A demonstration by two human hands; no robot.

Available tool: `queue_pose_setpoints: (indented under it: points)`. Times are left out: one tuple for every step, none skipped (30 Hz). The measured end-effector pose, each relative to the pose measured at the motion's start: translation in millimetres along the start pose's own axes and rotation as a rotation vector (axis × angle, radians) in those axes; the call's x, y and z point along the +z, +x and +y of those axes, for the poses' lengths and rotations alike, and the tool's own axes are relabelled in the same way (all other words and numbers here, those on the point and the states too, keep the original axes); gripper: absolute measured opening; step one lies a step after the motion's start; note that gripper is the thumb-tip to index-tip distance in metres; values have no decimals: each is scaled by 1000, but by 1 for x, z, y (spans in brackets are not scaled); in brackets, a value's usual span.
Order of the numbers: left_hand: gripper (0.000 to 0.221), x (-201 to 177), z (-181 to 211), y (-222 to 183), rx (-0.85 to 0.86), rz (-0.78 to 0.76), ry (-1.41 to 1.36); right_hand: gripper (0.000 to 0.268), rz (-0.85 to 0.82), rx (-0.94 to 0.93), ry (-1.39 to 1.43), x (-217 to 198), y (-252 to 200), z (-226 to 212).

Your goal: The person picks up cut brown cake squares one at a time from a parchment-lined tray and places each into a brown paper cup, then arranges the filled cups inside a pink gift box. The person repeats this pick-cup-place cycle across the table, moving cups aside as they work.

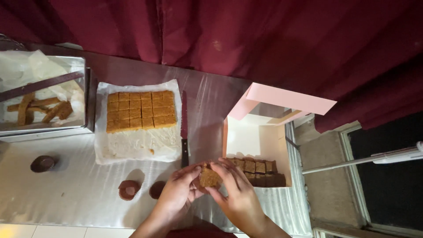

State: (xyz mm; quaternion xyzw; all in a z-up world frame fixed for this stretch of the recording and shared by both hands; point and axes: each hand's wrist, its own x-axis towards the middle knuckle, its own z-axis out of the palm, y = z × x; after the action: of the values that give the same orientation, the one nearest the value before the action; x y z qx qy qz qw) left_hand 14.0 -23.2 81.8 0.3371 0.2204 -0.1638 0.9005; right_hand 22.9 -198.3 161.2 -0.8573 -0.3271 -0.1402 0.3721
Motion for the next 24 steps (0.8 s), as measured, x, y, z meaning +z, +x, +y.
queue_pose_setpoints:
  points:
    - [34,-2,-4,1,0,1,1,63,0,1,1,-3,0,1]
    - [36,-3,-8,2,24,-49,-1,63,-32,-4,-11,-6,0,2]
    - [38,-4,-12,3,47,-99,-4,63,-65,-7,-24,-9,0,3]
    - [38,-1,-12,1,45,-98,-3,63,-66,-4,-23,-10,0,3]
    - [39,1,-11,0,35,-100,-13,61,-67,1,-21,-12,0,4]
    - [39,4,-9,-2,25,-102,-22,59,-68,7,-18,-13,0,4]
    - [39,7,-9,-4,24,-103,-20,59,-67,8,-18,-14,0,5]
    - [40,10,-8,-5,15,-98,-26,58,-70,6,-12,-15,0,5]
    - [41,13,-6,-7,7,-93,-32,58,-73,4,-4,-16,1,6]
    - [41,14,-4,-9,7,-93,-30,58,-71,4,-3,-16,0,7]
    - [45,15,-2,-12,11,-146,-55,57,-64,10,-8,-16,-1,9]
    - [49,17,0,-14,14,-199,-80,57,-57,17,-12,-16,-1,11]
    - [49,7,-6,-8,15,-198,-78,57,-55,16,-10,-18,-1,11]
    - [38,-3,-12,-1,4,-237,-112,56,-65,63,21,-19,-1,11]
    - [27,-14,-18,4,-8,-274,-146,55,-76,110,53,-20,-1,11]
    - [27,-17,-20,6,-7,-271,-145,55,-76,110,57,-21,-1,9]
    - [25,-21,-21,7,-7,-269,-77,56,-73,73,66,-22,0,7]
    - [25,-25,-23,8,-7,-266,-9,57,-71,37,76,-23,1,5]
    - [25,-24,-22,7,-7,-265,-9,57,-71,37,77,-22,-1,6]
    - [26,-24,-20,5,-32,-304,-26,56,-68,23,63,-21,-2,6]
    - [27,-24,-19,4,-59,-344,-43,56,-65,10,47,-21,-5,7]
    - [27,-23,-17,4,-61,-343,-45,56,-67,12,47,-20,-6,6]
    - [29,-23,-16,4,-75,-405,-33,56,-87,21,58,-20,-8,6]
    - [31,-22,-14,5,-88,-467,-21,56,-107,30,70,-20,-9,6]
